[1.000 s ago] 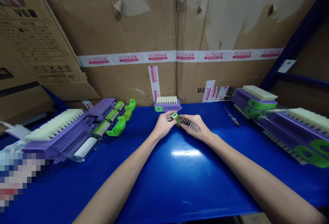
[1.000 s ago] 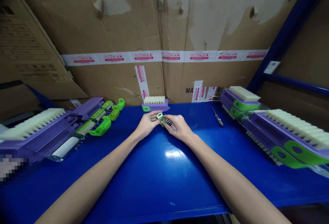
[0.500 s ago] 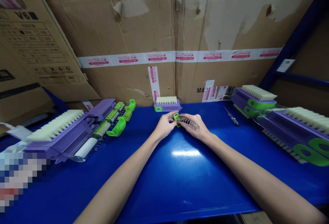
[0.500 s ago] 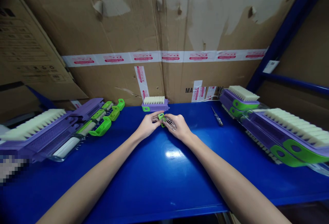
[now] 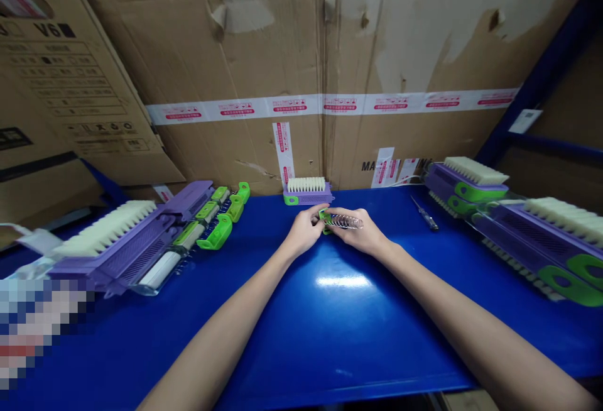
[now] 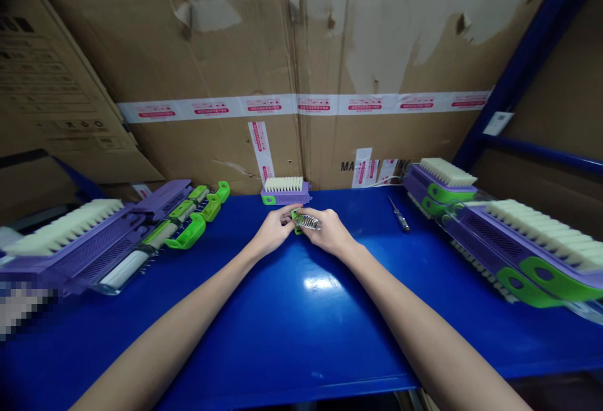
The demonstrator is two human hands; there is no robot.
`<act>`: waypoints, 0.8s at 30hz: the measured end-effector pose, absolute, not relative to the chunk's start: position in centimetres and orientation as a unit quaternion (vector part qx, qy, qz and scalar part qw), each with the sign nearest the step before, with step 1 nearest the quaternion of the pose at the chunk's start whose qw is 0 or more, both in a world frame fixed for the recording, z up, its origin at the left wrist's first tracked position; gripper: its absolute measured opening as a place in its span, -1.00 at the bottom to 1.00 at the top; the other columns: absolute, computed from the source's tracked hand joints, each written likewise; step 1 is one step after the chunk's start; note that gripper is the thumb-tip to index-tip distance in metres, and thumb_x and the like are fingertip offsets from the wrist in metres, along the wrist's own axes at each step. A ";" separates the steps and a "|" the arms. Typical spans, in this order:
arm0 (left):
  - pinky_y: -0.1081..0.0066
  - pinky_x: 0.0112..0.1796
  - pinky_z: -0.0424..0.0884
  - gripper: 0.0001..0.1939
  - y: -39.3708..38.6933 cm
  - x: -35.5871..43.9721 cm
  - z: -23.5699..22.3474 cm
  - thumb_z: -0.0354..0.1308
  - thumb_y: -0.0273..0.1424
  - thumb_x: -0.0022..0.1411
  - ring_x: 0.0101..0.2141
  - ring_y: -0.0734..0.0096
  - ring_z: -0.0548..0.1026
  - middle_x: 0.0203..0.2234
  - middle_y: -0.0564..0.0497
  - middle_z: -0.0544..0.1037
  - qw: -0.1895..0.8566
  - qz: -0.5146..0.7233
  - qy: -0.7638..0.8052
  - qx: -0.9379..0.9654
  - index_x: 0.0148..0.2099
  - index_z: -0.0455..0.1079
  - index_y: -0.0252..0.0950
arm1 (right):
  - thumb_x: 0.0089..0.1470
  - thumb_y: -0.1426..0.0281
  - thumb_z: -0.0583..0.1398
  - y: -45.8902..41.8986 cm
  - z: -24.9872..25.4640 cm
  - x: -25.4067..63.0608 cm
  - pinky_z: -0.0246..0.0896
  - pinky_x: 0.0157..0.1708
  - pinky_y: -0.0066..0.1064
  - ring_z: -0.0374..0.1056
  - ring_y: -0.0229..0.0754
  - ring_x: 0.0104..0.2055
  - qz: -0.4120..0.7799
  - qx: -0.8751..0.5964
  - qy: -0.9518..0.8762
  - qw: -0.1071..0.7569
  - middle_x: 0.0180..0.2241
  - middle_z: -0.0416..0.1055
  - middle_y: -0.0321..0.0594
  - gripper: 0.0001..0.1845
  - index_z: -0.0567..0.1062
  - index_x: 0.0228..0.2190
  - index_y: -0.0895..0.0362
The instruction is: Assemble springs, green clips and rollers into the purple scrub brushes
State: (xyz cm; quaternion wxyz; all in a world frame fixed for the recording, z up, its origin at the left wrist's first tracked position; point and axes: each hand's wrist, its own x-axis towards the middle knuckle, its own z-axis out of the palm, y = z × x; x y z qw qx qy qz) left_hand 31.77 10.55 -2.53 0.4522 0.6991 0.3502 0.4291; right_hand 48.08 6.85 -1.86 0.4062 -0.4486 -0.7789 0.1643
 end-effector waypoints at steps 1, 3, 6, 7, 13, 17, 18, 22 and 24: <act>0.36 -0.18 0.44 -0.56 10.6 31.8 -2.6 0.11 -0.62 0.04 -0.36 0.38 0.52 -0.39 -0.03 0.59 0.452 0.431 0.351 0.697 0.02 0.42 -0.37 | 0.02 0.40 0.17 6.9 -1.7 48.2 0.34 -0.34 -0.45 0.49 -0.20 -0.35 0.162 -0.439 -0.788 0.399 -0.29 0.56 -0.19 -0.67 0.51 -0.12 0.12; 0.34 -0.16 0.44 -0.57 10.6 31.9 -2.6 0.11 -0.62 0.05 -0.34 0.37 0.53 -0.36 -0.05 0.59 0.451 0.438 0.354 0.692 0.01 0.42 -0.36 | 0.03 0.40 0.17 7.0 -1.7 48.4 0.34 -0.32 -0.44 0.49 -0.20 -0.34 0.162 -0.429 -0.797 0.393 -0.28 0.56 -0.18 -0.68 0.51 -0.13 0.12; 0.33 -0.14 0.44 -0.59 10.5 32.0 -2.7 0.10 -0.62 0.07 -0.31 0.36 0.54 -0.33 -0.07 0.60 0.449 0.447 0.361 0.685 0.01 0.42 -0.37 | 0.05 0.34 0.18 7.3 -2.0 48.5 0.34 -0.38 -0.45 0.48 -0.20 -0.40 0.175 -0.445 -0.778 0.407 -0.36 0.56 -0.20 -0.71 0.52 -0.17 0.13; 0.33 -0.14 0.44 -0.59 10.5 32.0 -2.7 0.09 -0.62 0.08 -0.31 0.36 0.54 -0.32 -0.08 0.60 0.449 0.448 0.361 0.684 0.01 0.42 -0.37 | 0.04 0.32 0.19 7.3 -2.1 48.4 0.34 -0.40 -0.45 0.47 -0.20 -0.42 0.180 -0.453 -0.769 0.413 -0.38 0.56 -0.20 -0.72 0.52 -0.18 0.13; 0.31 -0.17 0.45 -0.56 10.5 31.9 -2.5 0.12 -0.66 0.04 -0.31 0.34 0.55 -0.30 -0.10 0.60 0.464 0.430 0.352 0.690 0.01 0.41 -0.39 | 0.03 0.27 0.22 7.1 -2.1 47.7 0.34 -0.40 -0.45 0.50 -0.17 -0.36 0.185 -0.481 -0.740 0.433 -0.36 0.57 -0.21 -0.75 0.54 -0.23 0.10; 0.28 -0.13 0.44 -0.56 10.7 31.9 -2.6 0.10 -0.67 0.03 -0.32 0.33 0.55 -0.29 -0.11 0.60 0.457 0.428 0.362 0.690 0.00 0.43 -0.39 | 0.04 0.32 0.21 7.1 -1.9 47.9 0.34 -0.36 -0.45 0.50 -0.18 -0.34 0.163 -0.471 -0.764 0.410 -0.32 0.57 -0.20 -0.74 0.54 -0.19 0.08; 0.27 -0.11 0.43 -0.57 10.8 31.9 -2.7 0.11 -0.66 0.03 -0.31 0.33 0.55 -0.29 -0.10 0.60 0.457 0.432 0.361 0.689 -0.01 0.44 -0.38 | 0.03 0.36 0.20 7.2 -1.9 48.1 0.34 -0.34 -0.45 0.49 -0.18 -0.33 0.158 -0.463 -0.774 0.402 -0.30 0.57 -0.20 -0.71 0.53 -0.16 0.09; 0.26 -0.08 0.42 -0.62 11.0 32.0 -2.9 0.11 -0.62 0.07 -0.25 0.30 0.54 -0.23 -0.13 0.59 0.454 0.436 0.362 0.687 -0.03 0.45 -0.37 | 0.03 0.42 0.18 7.4 -2.0 48.6 0.33 -0.28 -0.44 0.49 -0.19 -0.30 0.150 -0.435 -0.801 0.382 -0.25 0.56 -0.20 -0.68 0.52 -0.13 0.10; 0.25 -0.07 0.41 -0.63 10.9 32.0 -2.9 0.08 -0.62 0.10 -0.22 0.28 0.54 -0.19 -0.16 0.58 0.448 0.429 0.366 0.694 -0.02 0.44 -0.38 | 0.04 0.40 0.19 7.5 -2.1 48.6 0.33 -0.29 -0.44 0.49 -0.19 -0.33 0.144 -0.439 -0.799 0.385 -0.29 0.57 -0.20 -0.71 0.53 -0.15 0.10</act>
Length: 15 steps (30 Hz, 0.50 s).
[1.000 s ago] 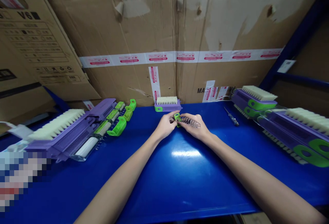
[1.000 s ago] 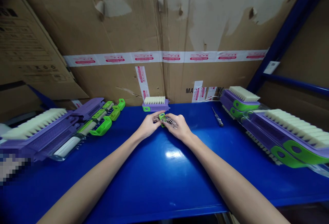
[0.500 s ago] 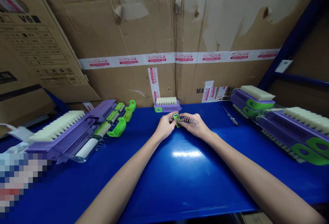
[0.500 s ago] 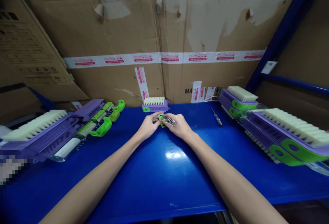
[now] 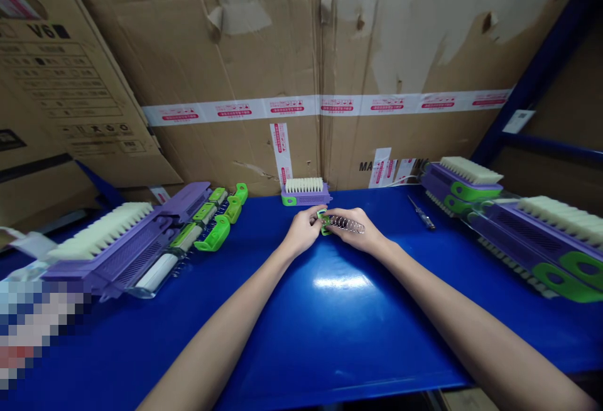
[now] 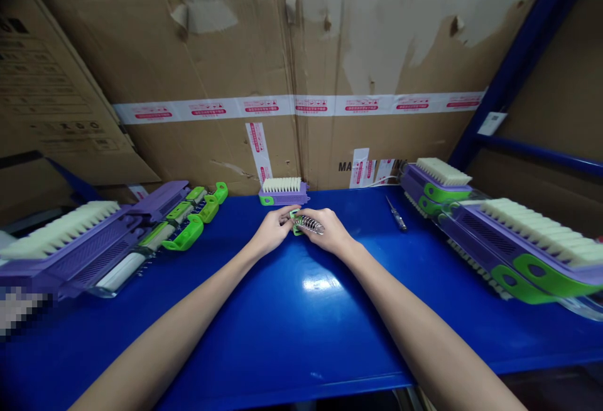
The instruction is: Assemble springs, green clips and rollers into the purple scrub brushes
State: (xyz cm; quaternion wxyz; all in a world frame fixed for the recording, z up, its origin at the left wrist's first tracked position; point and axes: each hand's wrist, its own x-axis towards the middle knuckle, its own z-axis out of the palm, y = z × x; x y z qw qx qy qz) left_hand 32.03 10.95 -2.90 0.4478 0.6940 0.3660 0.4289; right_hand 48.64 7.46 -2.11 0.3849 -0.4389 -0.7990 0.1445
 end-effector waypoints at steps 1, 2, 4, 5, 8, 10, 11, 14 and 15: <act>0.24 -0.06 0.41 -0.62 10.9 32.0 -2.8 0.07 -0.62 0.11 -0.22 0.28 0.54 -0.18 -0.16 0.58 0.446 0.424 0.366 0.698 -0.01 0.43 -0.39 | 0.04 0.39 0.19 7.5 -2.1 48.6 0.34 -0.31 -0.44 0.49 -0.19 -0.35 0.143 -0.446 -0.794 0.388 -0.32 0.57 -0.20 -0.72 0.53 -0.16 0.11; 0.24 -0.06 0.40 -0.61 10.9 32.0 -2.8 0.06 -0.62 0.12 -0.22 0.29 0.54 -0.18 -0.16 0.57 0.446 0.418 0.364 0.703 0.01 0.42 -0.40 | 0.04 0.37 0.20 7.5 -2.2 48.5 0.33 -0.34 -0.44 0.49 -0.18 -0.37 0.143 -0.452 -0.789 0.391 -0.34 0.57 -0.19 -0.73 0.54 -0.17 0.11; 0.24 -0.04 0.39 -0.57 10.8 31.8 -2.6 0.04 -0.64 0.12 -0.24 0.31 0.54 -0.20 -0.14 0.58 0.447 0.402 0.361 0.713 0.05 0.39 -0.41 | 0.05 0.34 0.21 7.4 -2.2 48.3 0.33 -0.37 -0.45 0.49 -0.18 -0.39 0.145 -0.464 -0.779 0.396 -0.36 0.57 -0.18 -0.74 0.54 -0.19 0.11; 0.24 -0.04 0.39 -0.55 10.8 31.8 -2.5 0.03 -0.65 0.11 -0.24 0.32 0.54 -0.21 -0.14 0.58 0.448 0.392 0.361 0.718 0.07 0.37 -0.41 | 0.05 0.33 0.21 7.4 -2.2 48.1 0.34 -0.37 -0.45 0.49 -0.18 -0.38 0.146 -0.468 -0.776 0.397 -0.35 0.57 -0.18 -0.75 0.55 -0.20 0.10; 0.23 -0.03 0.38 -0.51 10.7 31.6 -2.4 0.04 -0.66 0.09 -0.20 0.28 0.53 -0.25 -0.12 0.59 0.441 0.372 0.363 0.731 0.11 0.33 -0.44 | 0.04 0.31 0.22 7.4 -2.1 47.9 0.35 -0.34 -0.43 0.50 -0.15 -0.33 0.137 -0.478 -0.769 0.401 -0.33 0.57 -0.18 -0.78 0.56 -0.24 0.08; 0.23 -0.04 0.39 -0.52 10.8 31.6 -2.3 0.04 -0.65 0.10 -0.16 0.26 0.52 -0.25 -0.12 0.59 0.440 0.373 0.360 0.733 0.10 0.33 -0.43 | 0.03 0.33 0.23 7.3 -2.0 47.9 0.36 -0.30 -0.42 0.50 -0.13 -0.28 0.127 -0.475 -0.773 0.400 -0.29 0.57 -0.18 -0.79 0.56 -0.24 0.07; 0.24 -0.04 0.39 -0.53 10.9 31.6 -2.4 0.04 -0.64 0.10 -0.14 0.25 0.52 -0.25 -0.13 0.59 0.443 0.376 0.356 0.732 0.09 0.34 -0.42 | 0.02 0.34 0.24 7.3 -1.9 47.9 0.36 -0.27 -0.41 0.50 -0.12 -0.26 0.124 -0.470 -0.778 0.399 -0.27 0.57 -0.18 -0.77 0.56 -0.22 0.06; 0.26 -0.05 0.40 -0.58 11.1 31.6 -2.5 0.05 -0.63 0.12 -0.14 0.27 0.52 -0.21 -0.14 0.58 0.460 0.384 0.338 0.726 0.06 0.37 -0.40 | -0.02 0.42 0.24 7.4 -1.6 48.2 0.36 -0.22 -0.41 0.49 -0.12 -0.21 0.128 -0.446 -0.798 0.384 -0.22 0.56 -0.20 -0.70 0.55 -0.18 0.07; 0.27 -0.07 0.41 -0.59 11.1 31.6 -2.5 0.05 -0.62 0.12 -0.16 0.28 0.52 -0.20 -0.14 0.58 0.464 0.385 0.334 0.725 0.05 0.37 -0.40 | -0.03 0.45 0.23 7.4 -1.6 48.4 0.35 -0.23 -0.41 0.49 -0.12 -0.20 0.134 -0.441 -0.803 0.378 -0.22 0.56 -0.20 -0.69 0.55 -0.17 0.08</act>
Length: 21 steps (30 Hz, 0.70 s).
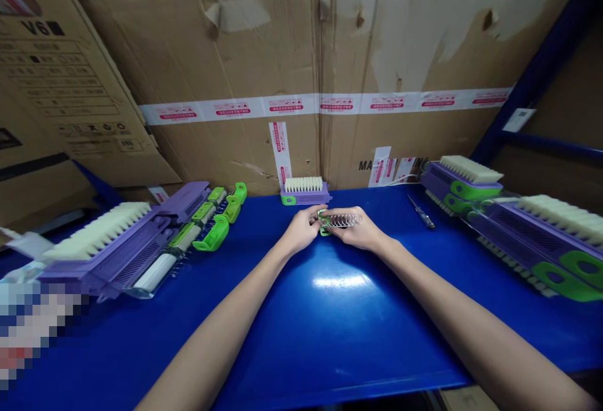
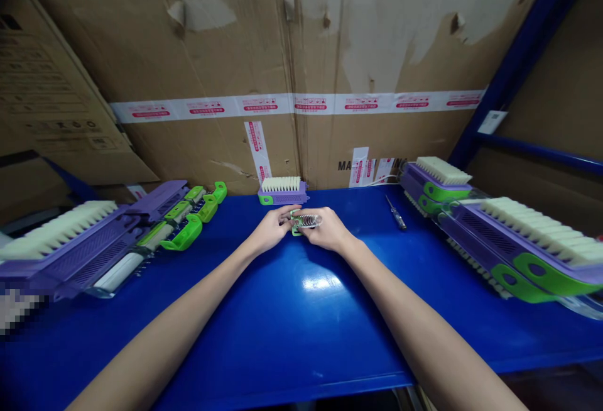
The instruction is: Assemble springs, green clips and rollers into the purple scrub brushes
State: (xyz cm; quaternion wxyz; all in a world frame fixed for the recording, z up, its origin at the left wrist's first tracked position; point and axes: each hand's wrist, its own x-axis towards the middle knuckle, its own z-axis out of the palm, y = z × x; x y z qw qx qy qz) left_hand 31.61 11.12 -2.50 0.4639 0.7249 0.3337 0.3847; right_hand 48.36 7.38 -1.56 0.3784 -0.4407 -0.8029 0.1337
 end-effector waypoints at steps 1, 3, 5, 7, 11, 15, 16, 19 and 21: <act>0.28 -0.08 0.41 -0.60 11.2 31.6 -2.5 0.06 -0.62 0.12 -0.17 0.28 0.53 -0.21 -0.14 0.58 0.465 0.385 0.331 0.725 0.04 0.37 -0.40 | -0.03 0.47 0.22 7.4 -1.6 48.5 0.35 -0.23 -0.42 0.49 -0.12 -0.21 0.139 -0.438 -0.805 0.376 -0.22 0.56 -0.21 -0.69 0.55 -0.18 0.09; 0.29 -0.12 0.42 -0.61 11.2 31.6 -2.6 0.06 -0.61 0.12 -0.20 0.29 0.53 -0.25 -0.13 0.58 0.460 0.387 0.333 0.727 0.03 0.37 -0.40 | -0.01 0.47 0.21 7.5 -1.7 48.6 0.35 -0.25 -0.43 0.49 -0.13 -0.21 0.148 -0.436 -0.802 0.380 -0.22 0.56 -0.20 -0.71 0.55 -0.19 0.10; 0.31 -0.13 0.42 -0.61 11.1 31.6 -2.6 0.05 -0.61 0.13 -0.21 0.31 0.53 -0.29 -0.11 0.58 0.448 0.392 0.340 0.728 0.03 0.37 -0.40 | 0.01 0.43 0.21 7.6 -2.0 48.5 0.34 -0.26 -0.43 0.49 -0.14 -0.23 0.150 -0.440 -0.793 0.393 -0.23 0.56 -0.19 -0.73 0.55 -0.19 0.10; 0.32 -0.13 0.42 -0.60 11.0 31.6 -2.6 0.03 -0.63 0.13 -0.23 0.33 0.53 -0.31 -0.10 0.58 0.441 0.393 0.343 0.730 0.04 0.35 -0.40 | 0.04 0.38 0.21 7.7 -2.2 48.4 0.34 -0.27 -0.42 0.49 -0.14 -0.26 0.152 -0.442 -0.789 0.400 -0.24 0.56 -0.18 -0.74 0.54 -0.18 0.10; 0.34 -0.16 0.43 -0.54 10.9 31.6 -2.5 0.03 -0.65 0.11 -0.25 0.34 0.53 -0.31 -0.10 0.58 0.442 0.374 0.340 0.741 0.09 0.31 -0.41 | 0.06 0.36 0.20 7.7 -2.3 48.2 0.34 -0.27 -0.41 0.49 -0.13 -0.26 0.136 -0.456 -0.783 0.400 -0.26 0.56 -0.17 -0.76 0.54 -0.19 0.07; 0.33 -0.15 0.42 -0.53 11.1 31.6 -2.6 0.05 -0.64 0.09 -0.23 0.32 0.52 -0.28 -0.11 0.58 0.437 0.377 0.334 0.746 0.08 0.33 -0.40 | 0.04 0.37 0.22 7.5 -1.8 48.1 0.32 -0.25 -0.40 0.48 -0.09 -0.22 0.110 -0.465 -0.793 0.378 -0.28 0.56 -0.18 -0.80 0.55 -0.24 0.06; 0.33 -0.15 0.42 -0.54 11.1 31.6 -2.6 0.05 -0.64 0.10 -0.24 0.33 0.52 -0.28 -0.11 0.58 0.438 0.378 0.331 0.745 0.08 0.33 -0.40 | 0.03 0.38 0.22 7.5 -1.7 48.1 0.32 -0.25 -0.40 0.48 -0.09 -0.22 0.109 -0.463 -0.795 0.377 -0.28 0.56 -0.18 -0.80 0.55 -0.24 0.06; 0.34 -0.17 0.43 -0.56 11.3 31.6 -2.7 0.05 -0.61 0.11 -0.27 0.34 0.52 -0.29 -0.10 0.58 0.439 0.378 0.333 0.744 0.08 0.33 -0.40 | 0.01 0.43 0.21 7.4 -1.6 48.4 0.31 -0.24 -0.42 0.48 -0.13 -0.22 0.115 -0.448 -0.801 0.379 -0.23 0.56 -0.20 -0.75 0.54 -0.20 0.07; 0.34 -0.18 0.43 -0.56 11.2 31.6 -2.7 0.06 -0.60 0.12 -0.28 0.34 0.52 -0.30 -0.10 0.58 0.438 0.376 0.337 0.744 0.08 0.34 -0.41 | 0.00 0.44 0.21 7.4 -1.6 48.5 0.31 -0.24 -0.43 0.48 -0.14 -0.21 0.129 -0.437 -0.808 0.373 -0.22 0.55 -0.20 -0.73 0.54 -0.19 0.09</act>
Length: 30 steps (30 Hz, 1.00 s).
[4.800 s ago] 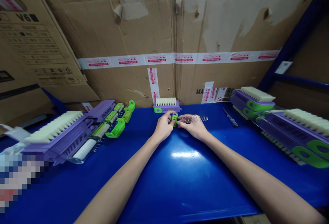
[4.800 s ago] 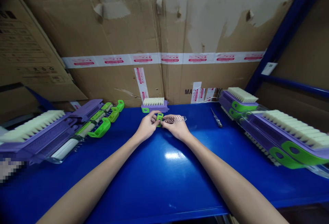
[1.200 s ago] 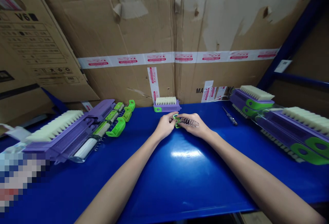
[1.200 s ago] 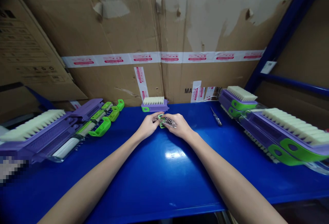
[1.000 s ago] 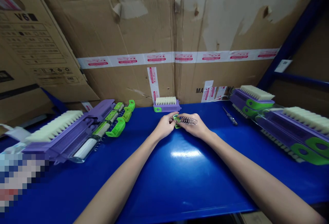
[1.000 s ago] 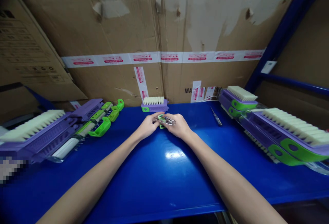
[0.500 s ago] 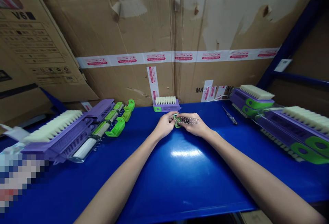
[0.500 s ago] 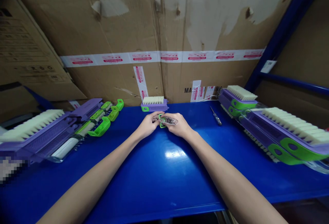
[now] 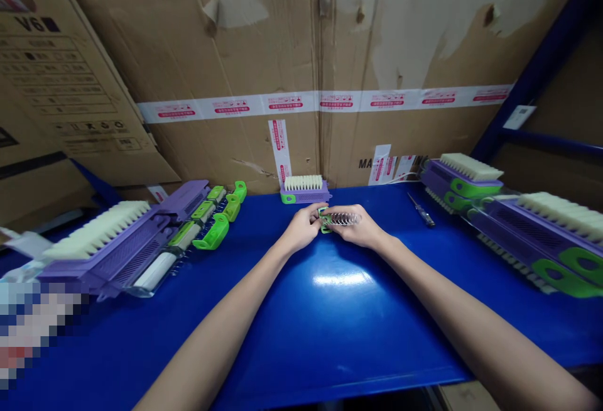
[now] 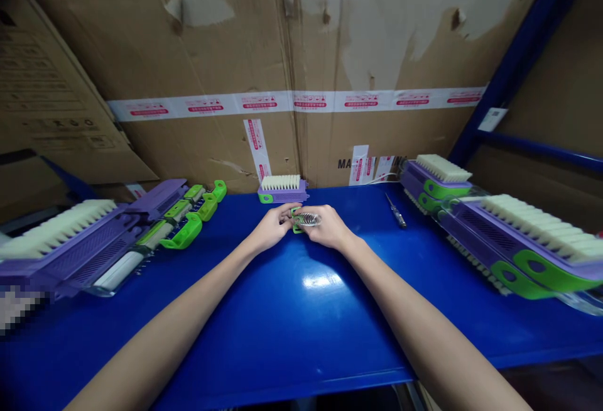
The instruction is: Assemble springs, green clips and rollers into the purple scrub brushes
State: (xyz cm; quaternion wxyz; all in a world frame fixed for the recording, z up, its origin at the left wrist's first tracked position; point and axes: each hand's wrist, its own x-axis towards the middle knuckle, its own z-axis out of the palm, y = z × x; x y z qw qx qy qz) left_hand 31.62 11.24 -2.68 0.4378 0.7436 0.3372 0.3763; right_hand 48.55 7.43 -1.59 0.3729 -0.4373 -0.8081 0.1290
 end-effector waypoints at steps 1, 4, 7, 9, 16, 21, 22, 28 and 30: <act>0.34 -0.18 0.43 -0.57 11.2 31.6 -2.6 0.06 -0.60 0.12 -0.28 0.34 0.52 -0.30 -0.10 0.58 0.438 0.375 0.340 0.743 0.07 0.34 -0.41 | 0.01 0.44 0.20 7.4 -1.6 48.6 0.31 -0.25 -0.44 0.48 -0.14 -0.22 0.137 -0.434 -0.809 0.372 -0.22 0.55 -0.20 -0.74 0.54 -0.20 0.09; 0.33 -0.19 0.43 -0.57 11.0 31.7 -2.4 0.03 -0.61 0.13 -0.28 0.33 0.52 -0.31 -0.11 0.58 0.438 0.372 0.347 0.741 0.08 0.34 -0.42 | 0.04 0.42 0.19 7.5 -1.7 48.6 0.32 -0.24 -0.44 0.48 -0.15 -0.22 0.150 -0.432 -0.803 0.383 -0.23 0.55 -0.20 -0.75 0.53 -0.19 0.10; 0.32 -0.18 0.43 -0.56 10.8 31.6 -2.1 0.01 -0.61 0.13 -0.30 0.34 0.52 -0.32 -0.12 0.58 0.437 0.367 0.349 0.743 0.09 0.32 -0.44 | 0.07 0.40 0.18 7.6 -1.8 48.4 0.32 -0.21 -0.43 0.48 -0.15 -0.20 0.142 -0.431 -0.800 0.392 -0.23 0.55 -0.20 -0.77 0.53 -0.20 0.08; 0.33 -0.19 0.43 -0.53 10.8 31.5 -1.9 0.03 -0.62 0.10 -0.30 0.34 0.52 -0.31 -0.12 0.58 0.440 0.357 0.344 0.748 0.10 0.31 -0.44 | 0.08 0.40 0.18 7.6 -1.9 48.4 0.32 -0.19 -0.41 0.47 -0.14 -0.18 0.142 -0.430 -0.800 0.395 -0.22 0.55 -0.20 -0.78 0.53 -0.20 0.08; 0.38 -0.22 0.41 -0.51 11.0 31.3 -1.7 0.07 -0.60 0.07 -0.32 0.37 0.50 -0.31 -0.10 0.58 0.449 0.341 0.320 0.762 0.09 0.32 -0.43 | 0.04 0.40 0.22 7.7 -2.1 48.3 0.33 -0.19 -0.37 0.47 -0.09 -0.17 0.183 -0.446 -0.769 0.420 -0.21 0.55 -0.21 -0.79 0.56 -0.22 0.06; 0.39 -0.23 0.39 -0.56 10.8 31.4 -1.2 0.05 -0.60 0.07 -0.32 0.38 0.50 -0.32 -0.06 0.57 0.462 0.337 0.279 0.771 0.03 0.37 -0.40 | 0.01 0.43 0.23 7.8 -2.0 47.9 0.33 -0.20 -0.35 0.47 -0.09 -0.20 0.199 -0.453 -0.756 0.429 -0.23 0.56 -0.21 -0.80 0.57 -0.26 0.08; 0.39 -0.22 0.39 -0.56 10.8 31.5 -1.1 0.04 -0.62 0.05 -0.32 0.38 0.49 -0.32 -0.05 0.57 0.464 0.337 0.272 0.773 0.02 0.38 -0.39 | 0.00 0.44 0.23 7.8 -2.1 47.9 0.32 -0.20 -0.36 0.47 -0.09 -0.20 0.202 -0.454 -0.754 0.430 -0.23 0.56 -0.21 -0.79 0.57 -0.26 0.09; 0.37 -0.17 0.36 -0.58 11.0 31.4 -1.0 0.02 -0.65 0.03 -0.33 0.38 0.47 -0.37 -0.02 0.55 0.461 0.324 0.270 0.781 -0.04 0.42 -0.39 | -0.01 0.44 0.22 8.3 -2.4 48.1 0.30 -0.25 -0.41 0.46 -0.14 -0.24 0.207 -0.439 -0.757 0.437 -0.27 0.55 -0.21 -0.78 0.55 -0.25 0.12; 0.36 -0.15 0.35 -0.59 11.1 31.4 -1.2 0.02 -0.63 0.04 -0.32 0.39 0.46 -0.36 -0.02 0.55 0.468 0.325 0.258 0.780 -0.04 0.42 -0.38 | 0.01 0.42 0.21 8.4 -2.5 48.1 0.28 -0.28 -0.42 0.46 -0.15 -0.29 0.195 -0.433 -0.770 0.426 -0.30 0.55 -0.19 -0.77 0.54 -0.23 0.15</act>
